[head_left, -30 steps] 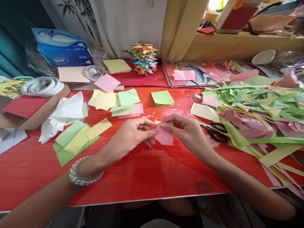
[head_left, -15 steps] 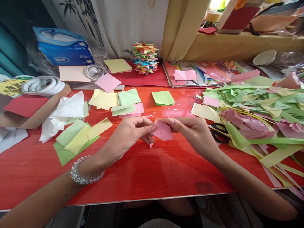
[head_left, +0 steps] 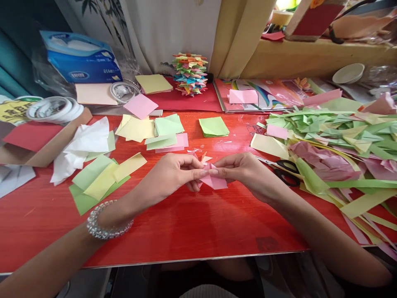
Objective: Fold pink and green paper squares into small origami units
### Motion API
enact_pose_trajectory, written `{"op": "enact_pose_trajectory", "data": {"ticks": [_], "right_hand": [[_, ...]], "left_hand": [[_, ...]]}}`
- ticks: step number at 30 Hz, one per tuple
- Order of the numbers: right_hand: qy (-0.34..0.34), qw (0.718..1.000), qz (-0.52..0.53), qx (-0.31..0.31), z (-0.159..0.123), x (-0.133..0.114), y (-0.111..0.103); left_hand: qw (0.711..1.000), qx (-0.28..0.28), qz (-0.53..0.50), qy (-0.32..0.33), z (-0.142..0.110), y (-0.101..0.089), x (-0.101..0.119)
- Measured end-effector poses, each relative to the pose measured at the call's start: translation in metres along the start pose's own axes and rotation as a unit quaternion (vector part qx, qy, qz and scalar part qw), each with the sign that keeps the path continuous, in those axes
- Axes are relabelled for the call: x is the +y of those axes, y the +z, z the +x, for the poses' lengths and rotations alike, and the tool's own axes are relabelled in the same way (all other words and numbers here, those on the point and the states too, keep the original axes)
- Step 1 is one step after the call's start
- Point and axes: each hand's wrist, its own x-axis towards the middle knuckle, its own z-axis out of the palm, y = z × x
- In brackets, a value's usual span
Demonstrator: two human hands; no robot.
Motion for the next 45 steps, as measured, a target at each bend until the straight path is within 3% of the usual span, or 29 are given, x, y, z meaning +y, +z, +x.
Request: {"op": "enact_pose_trajectory", "data": {"ticks": [5,11,19,23,32,45], "right_hand": [[0.005,0.999,-0.028,0.026,0.001,0.000,0.002],[-0.015,0.999,-0.040,0.010,0.001,0.002,0.003],[-0.001,0.987,0.108,-0.117,-0.003,-0.002,-0.003],[0.027,0.982,0.121,-0.146,-0.002,-0.003,-0.008],[-0.005,0.997,-0.007,-0.071,-0.002,-0.002,0.000],[-0.042,0.991,-0.125,-0.024,0.000,0.003,0.002]], "left_hand": [[0.999,-0.010,0.030,0.004,0.001,-0.002,-0.003],[0.998,0.004,0.056,0.011,0.001,-0.001,-0.005],[0.999,0.010,0.039,0.012,0.001,-0.002,0.000],[0.998,0.014,0.053,0.006,0.002,-0.002,0.003],[0.997,0.002,0.073,0.011,0.000,-0.002,0.003],[0.995,-0.001,0.103,0.014,0.000,-0.004,0.001]]}}
